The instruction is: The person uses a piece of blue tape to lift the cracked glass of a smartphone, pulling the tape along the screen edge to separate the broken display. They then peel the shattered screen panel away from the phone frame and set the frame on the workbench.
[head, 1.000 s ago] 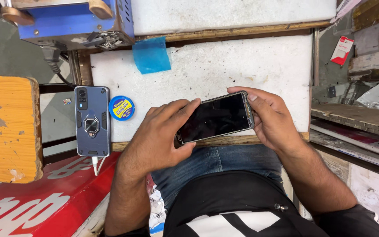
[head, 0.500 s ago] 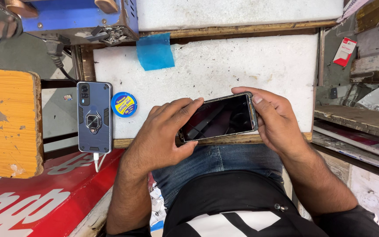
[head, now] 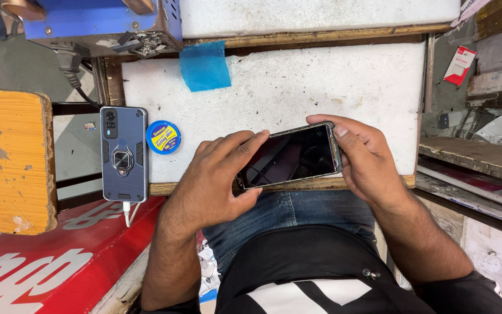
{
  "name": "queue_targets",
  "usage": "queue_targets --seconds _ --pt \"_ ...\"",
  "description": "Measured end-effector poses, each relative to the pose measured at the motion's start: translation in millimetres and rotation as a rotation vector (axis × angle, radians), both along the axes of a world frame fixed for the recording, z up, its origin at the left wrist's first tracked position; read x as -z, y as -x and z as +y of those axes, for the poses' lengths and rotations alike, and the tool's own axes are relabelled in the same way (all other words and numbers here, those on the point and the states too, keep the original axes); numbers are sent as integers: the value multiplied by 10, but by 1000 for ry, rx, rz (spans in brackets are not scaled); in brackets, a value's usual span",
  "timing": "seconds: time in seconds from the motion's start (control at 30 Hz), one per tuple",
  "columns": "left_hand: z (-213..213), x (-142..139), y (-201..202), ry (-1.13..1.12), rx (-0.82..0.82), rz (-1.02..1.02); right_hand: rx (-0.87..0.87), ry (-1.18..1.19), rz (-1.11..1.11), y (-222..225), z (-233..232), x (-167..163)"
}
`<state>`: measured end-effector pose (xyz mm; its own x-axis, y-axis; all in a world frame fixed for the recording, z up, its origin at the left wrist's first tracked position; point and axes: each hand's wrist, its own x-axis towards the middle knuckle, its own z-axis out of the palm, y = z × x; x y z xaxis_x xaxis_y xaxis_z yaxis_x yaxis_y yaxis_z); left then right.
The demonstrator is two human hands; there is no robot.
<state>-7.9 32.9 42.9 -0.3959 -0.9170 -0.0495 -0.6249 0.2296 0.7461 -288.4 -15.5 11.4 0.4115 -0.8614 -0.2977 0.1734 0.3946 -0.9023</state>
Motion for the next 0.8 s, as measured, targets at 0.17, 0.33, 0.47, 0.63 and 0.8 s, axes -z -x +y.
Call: queue_targets --seconds 0.17,0.33,0.47,0.63,0.8 --pt "7 48 29 26 -12 -21 -101 201 303 -20 -15 -8" --pt "6 98 53 22 2 -51 -75 175 389 43 -82 143" --pt "8 120 66 -20 17 -33 -18 203 629 79 -135 280" --pt "4 125 50 -17 20 -21 -9 177 405 100 -126 252" --pt "3 117 40 -36 22 -7 -11 167 387 57 -125 169"
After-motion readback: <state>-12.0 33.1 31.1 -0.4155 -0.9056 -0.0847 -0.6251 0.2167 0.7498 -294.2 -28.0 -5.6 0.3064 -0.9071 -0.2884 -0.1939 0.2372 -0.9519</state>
